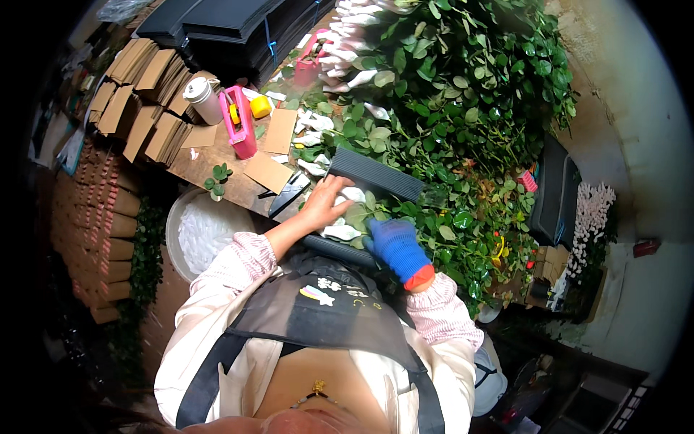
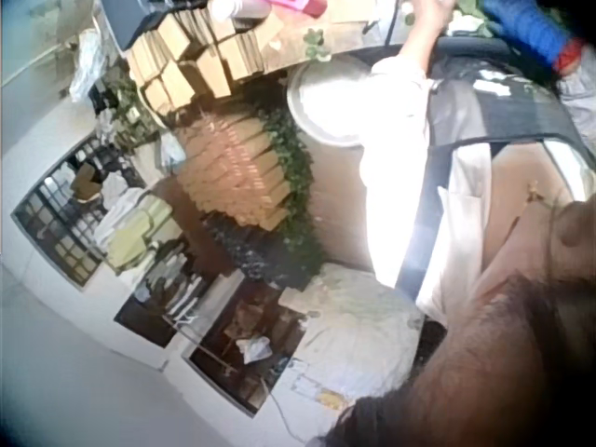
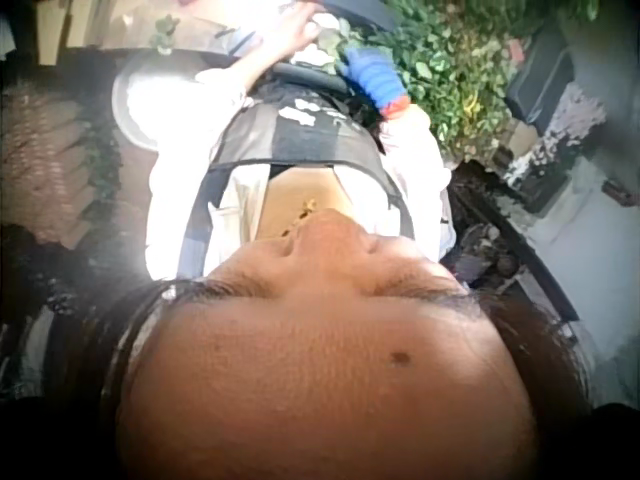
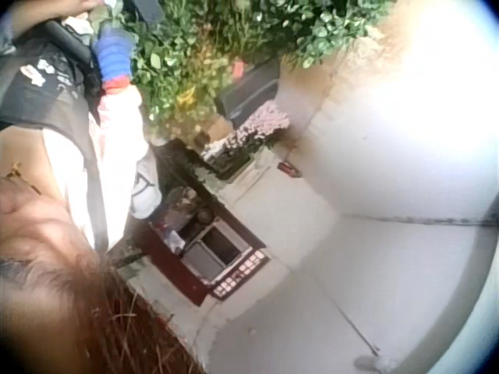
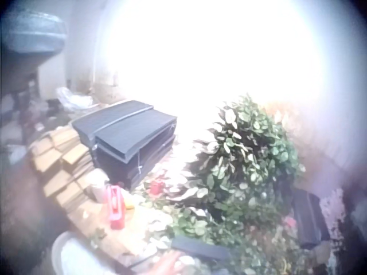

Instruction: The person arranges white flowers and green leaves into a black rectangular tray. They place the flowers and leaves into the tray, then cover them with a lid. The person repeats this process with multiple trays.

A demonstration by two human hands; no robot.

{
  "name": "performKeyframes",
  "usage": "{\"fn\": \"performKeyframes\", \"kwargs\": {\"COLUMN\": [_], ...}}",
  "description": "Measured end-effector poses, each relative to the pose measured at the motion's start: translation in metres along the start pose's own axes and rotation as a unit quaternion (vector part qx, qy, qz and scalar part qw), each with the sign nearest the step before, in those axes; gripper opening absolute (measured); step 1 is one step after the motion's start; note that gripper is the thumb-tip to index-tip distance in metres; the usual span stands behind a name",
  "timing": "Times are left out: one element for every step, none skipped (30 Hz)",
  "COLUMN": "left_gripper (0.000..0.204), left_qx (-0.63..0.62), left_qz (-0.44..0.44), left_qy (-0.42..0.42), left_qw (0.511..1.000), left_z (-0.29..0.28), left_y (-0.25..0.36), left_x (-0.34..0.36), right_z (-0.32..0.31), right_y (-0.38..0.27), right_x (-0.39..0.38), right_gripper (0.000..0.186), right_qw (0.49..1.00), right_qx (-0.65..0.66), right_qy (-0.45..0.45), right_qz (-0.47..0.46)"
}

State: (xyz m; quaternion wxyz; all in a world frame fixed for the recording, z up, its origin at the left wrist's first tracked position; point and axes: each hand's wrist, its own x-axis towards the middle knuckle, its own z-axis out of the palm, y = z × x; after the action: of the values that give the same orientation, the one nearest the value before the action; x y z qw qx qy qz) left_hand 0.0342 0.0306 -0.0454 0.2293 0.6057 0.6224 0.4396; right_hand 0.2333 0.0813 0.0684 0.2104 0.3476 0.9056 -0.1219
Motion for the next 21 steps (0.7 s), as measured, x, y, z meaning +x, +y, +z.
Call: {"fn": "performKeyframes", "kwargs": {"left_gripper": [0.039,0.04,0.041,0.042,0.043,0.044,0.045,0.047,0.048,0.05,0.055,0.059,0.06,0.062,0.063,0.063,0.064,0.064,0.064,0.064,0.065], "left_qx": [-0.012,-0.024,-0.026,-0.026,-0.02,-0.019,-0.018,-0.025,-0.03,-0.028,-0.016,-0.037,-0.053,-0.07,-0.065,-0.059,-0.054,-0.051,-0.048,-0.045,-0.045], "left_qz": [-0.006,-0.01,-0.022,-0.035,-0.038,-0.033,-0.028,-0.029,-0.027,-0.027,-0.047,-0.048,-0.048,-0.048,-0.041,-0.035,-0.028,-0.032,-0.036,-0.04,-0.038], "left_qy": [-0.007,-0.013,-0.012,-0.012,-0.005,-0.005,-0.004,-0.003,-0.01,-0.013,-0.02,-0.022,-0.033,-0.045,-0.042,-0.039,-0.036,-0.036,-0.035,-0.034,-0.037], "left_qw": [1.0,1.0,0.999,0.999,0.999,0.999,0.999,0.999,0.999,0.999,0.999,0.998,0.997,0.995,0.996,0.997,0.997,0.998,0.998,0.998,0.998], "left_z": [-0.001,0.001,0.005,0.006,0.006,0.007,0.009,0.012,0.011,0.008,0.009,0.007,0.005,0.003,0.003,0.003,0.004,0.004,0.004,0.004,0.004], "left_y": [0.002,-0.003,-0.01,-0.014,-0.018,-0.018,-0.018,-0.017,-0.014,-0.015,-0.015,-0.015,-0.014,-0.014,-0.016,-0.018,-0.019,-0.019,-0.019,-0.018,-0.016], "left_x": [-0.002,-0.004,-0.005,-0.008,-0.01,-0.01,-0.01,-0.009,-0.009,-0.008,-0.011,-0.013,-0.014,-0.014,-0.015,-0.015,-0.016,-0.016,-0.016,-0.017,-0.017], "right_z": [0.004,0.005,-0.007,-0.021,-0.036,-0.043,-0.04,-0.032,-0.019,-0.012,-0.006,0.003,0.014,0.021,0.017,0.013,0.01,0.004,-0.003,-0.001,0.001], "right_y": [0.0,0.001,0.002,0.001,-0.001,0.0,0.003,0.011,0.016,0.017,0.016,0.017,0.019,0.022,0.019,0.018,0.017,0.018,0.016,0.014,0.011], "right_x": [0.005,0.008,0.004,0.0,-0.004,-0.009,-0.005,0.006,0.018,0.031,0.04,0.048,0.054,0.057,0.056,0.057,0.058,0.058,0.052,0.05,0.046], "right_gripper": [0.039,0.036,0.032,0.032,0.032,0.031,0.032,0.032,0.032,0.032,0.036,0.037,0.039,0.04,0.043,0.044,0.045,0.046,0.043,0.042,0.042], "right_qw": [1.0,1.0,0.999,0.998,0.993,0.982,0.972,0.977,0.98,0.983,0.987,0.988,0.988,0.988,0.985,0.988,0.99,0.992,0.992,0.993,0.994], "right_qx": [-0.015,-0.029,-0.038,0.008,0.055,0.101,0.122,0.09,0.065,0.043,0.05,0.057,0.064,0.071,0.099,0.095,0.091,0.085,0.098,0.086,0.073], "right_qy": [-0.002,-0.003,0.004,0.041,0.078,0.117,0.159,0.148,0.137,0.128,0.07,0.072,0.074,0.075,0.076,0.054,0.033,0.012,0.009,0.025,0.041], "right_qz": [-0.001,-0.001,0.015,0.041,0.068,0.106,0.122,0.122,0.128,0.126,0.132,0.124,0.118,0.113,0.117,0.108,0.099,0.089,0.073,0.072,0.074]}}
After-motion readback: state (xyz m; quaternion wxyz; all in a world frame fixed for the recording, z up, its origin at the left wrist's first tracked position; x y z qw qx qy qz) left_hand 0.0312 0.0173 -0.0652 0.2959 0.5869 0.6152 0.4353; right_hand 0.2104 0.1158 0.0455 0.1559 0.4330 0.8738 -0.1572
